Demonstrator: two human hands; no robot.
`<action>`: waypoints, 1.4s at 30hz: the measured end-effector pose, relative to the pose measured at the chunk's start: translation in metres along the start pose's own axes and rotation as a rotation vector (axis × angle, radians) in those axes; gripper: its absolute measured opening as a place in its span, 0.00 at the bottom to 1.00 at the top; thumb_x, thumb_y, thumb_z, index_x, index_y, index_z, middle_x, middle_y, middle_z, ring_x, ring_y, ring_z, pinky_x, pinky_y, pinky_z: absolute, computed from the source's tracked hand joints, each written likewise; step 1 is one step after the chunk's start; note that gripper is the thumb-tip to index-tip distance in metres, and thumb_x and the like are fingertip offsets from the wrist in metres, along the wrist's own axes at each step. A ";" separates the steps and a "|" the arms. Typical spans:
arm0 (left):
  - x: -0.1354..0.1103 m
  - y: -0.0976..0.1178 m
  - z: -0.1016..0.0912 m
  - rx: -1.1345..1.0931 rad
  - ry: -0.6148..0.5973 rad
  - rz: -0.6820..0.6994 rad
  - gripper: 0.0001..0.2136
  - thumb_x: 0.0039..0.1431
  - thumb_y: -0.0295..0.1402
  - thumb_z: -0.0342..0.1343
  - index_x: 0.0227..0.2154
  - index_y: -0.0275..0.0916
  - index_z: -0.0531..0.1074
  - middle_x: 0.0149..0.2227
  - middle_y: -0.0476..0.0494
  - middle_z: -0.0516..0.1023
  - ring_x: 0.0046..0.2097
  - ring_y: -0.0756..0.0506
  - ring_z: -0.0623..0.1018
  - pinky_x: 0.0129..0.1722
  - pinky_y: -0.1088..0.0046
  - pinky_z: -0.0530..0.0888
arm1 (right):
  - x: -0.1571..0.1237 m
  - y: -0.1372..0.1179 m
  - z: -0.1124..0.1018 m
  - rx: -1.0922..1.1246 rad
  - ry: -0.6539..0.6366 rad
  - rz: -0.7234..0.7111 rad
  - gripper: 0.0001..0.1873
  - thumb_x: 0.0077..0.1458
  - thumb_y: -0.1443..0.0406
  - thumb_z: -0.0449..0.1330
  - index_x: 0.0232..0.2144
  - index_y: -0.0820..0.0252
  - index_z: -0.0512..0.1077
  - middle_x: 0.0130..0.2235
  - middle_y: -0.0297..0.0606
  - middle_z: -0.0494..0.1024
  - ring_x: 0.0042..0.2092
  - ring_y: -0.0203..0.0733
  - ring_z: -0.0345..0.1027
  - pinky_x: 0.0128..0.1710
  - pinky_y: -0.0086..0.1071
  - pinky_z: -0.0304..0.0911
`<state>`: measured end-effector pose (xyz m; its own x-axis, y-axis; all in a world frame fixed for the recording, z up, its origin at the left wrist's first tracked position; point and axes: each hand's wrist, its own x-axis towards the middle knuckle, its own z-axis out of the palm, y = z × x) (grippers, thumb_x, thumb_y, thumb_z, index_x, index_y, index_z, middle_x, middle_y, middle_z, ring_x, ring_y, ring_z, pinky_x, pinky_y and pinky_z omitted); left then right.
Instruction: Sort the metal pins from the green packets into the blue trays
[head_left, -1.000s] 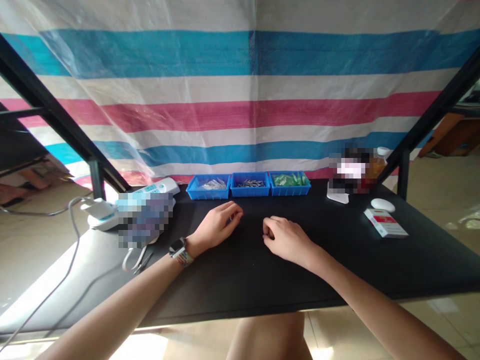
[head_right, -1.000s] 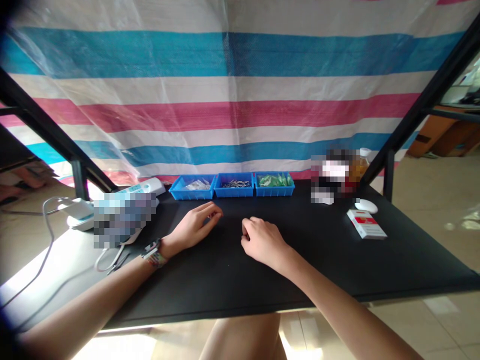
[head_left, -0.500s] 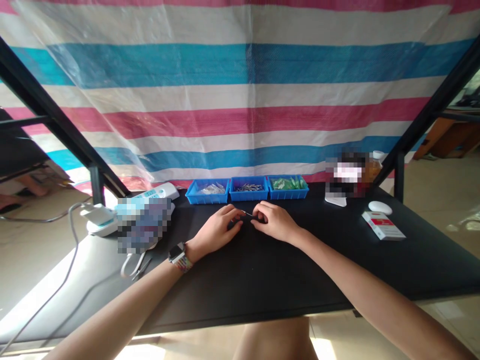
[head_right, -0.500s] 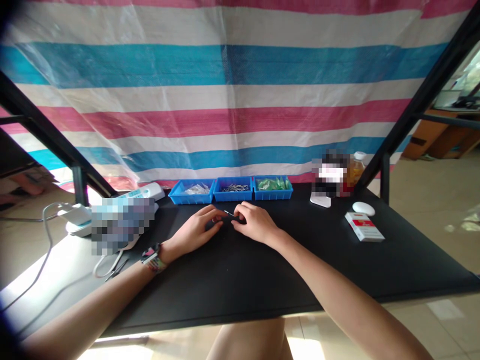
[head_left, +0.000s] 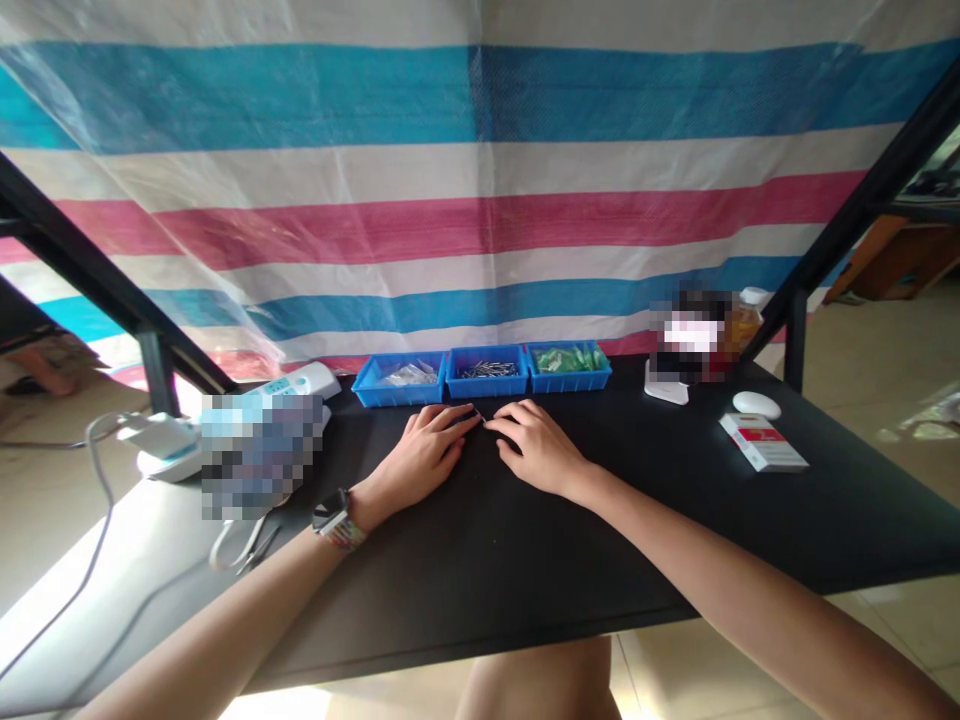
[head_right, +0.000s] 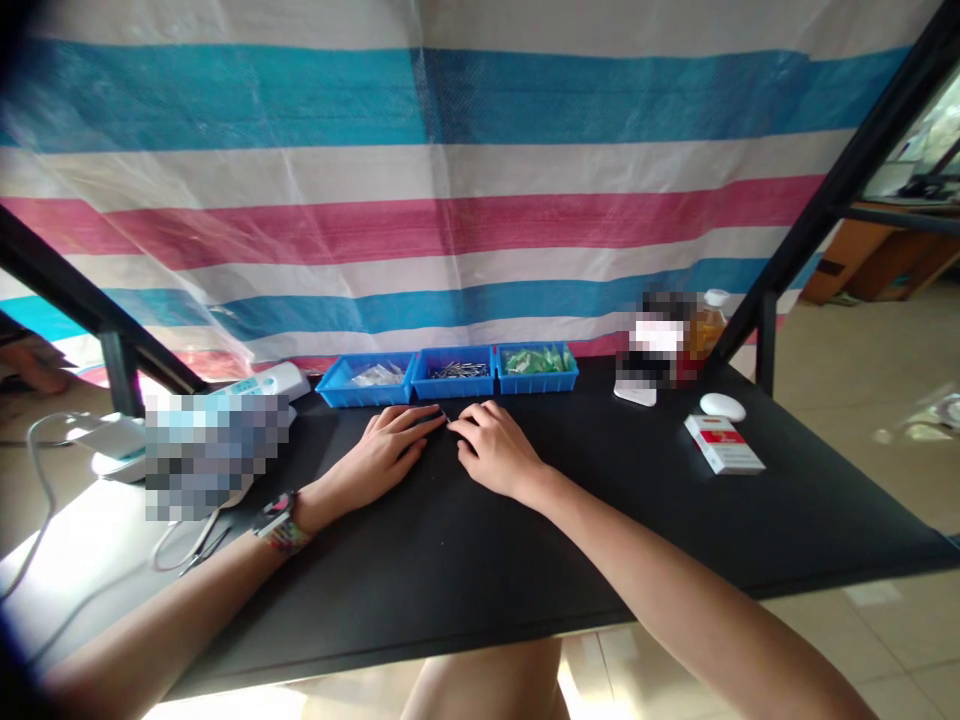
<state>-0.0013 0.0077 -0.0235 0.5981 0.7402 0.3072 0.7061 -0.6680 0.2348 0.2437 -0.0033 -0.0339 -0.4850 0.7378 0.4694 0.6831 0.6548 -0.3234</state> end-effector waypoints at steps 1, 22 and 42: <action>0.000 0.000 0.001 0.000 -0.010 0.005 0.22 0.74 0.31 0.46 0.66 0.48 0.70 0.69 0.44 0.70 0.64 0.35 0.68 0.66 0.46 0.67 | 0.000 0.000 0.000 0.005 -0.007 -0.017 0.16 0.64 0.71 0.61 0.52 0.57 0.79 0.52 0.45 0.80 0.55 0.51 0.69 0.57 0.46 0.68; 0.004 0.012 -0.014 -0.119 0.124 0.142 0.07 0.74 0.35 0.53 0.44 0.41 0.76 0.42 0.43 0.80 0.45 0.42 0.74 0.49 0.62 0.71 | 0.003 -0.009 -0.001 0.635 0.194 0.166 0.04 0.60 0.70 0.64 0.33 0.57 0.76 0.33 0.34 0.82 0.35 0.41 0.77 0.39 0.32 0.69; 0.001 0.019 -0.021 -0.222 0.143 0.154 0.14 0.77 0.34 0.45 0.37 0.40 0.73 0.37 0.43 0.77 0.41 0.43 0.72 0.45 0.65 0.70 | 0.002 -0.012 -0.006 0.820 0.216 0.246 0.04 0.57 0.63 0.66 0.33 0.57 0.75 0.33 0.35 0.80 0.36 0.42 0.76 0.42 0.35 0.71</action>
<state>0.0045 -0.0062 0.0009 0.6212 0.6210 0.4781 0.5019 -0.7837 0.3659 0.2377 -0.0108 -0.0243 -0.2049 0.8807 0.4271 0.1074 0.4539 -0.8845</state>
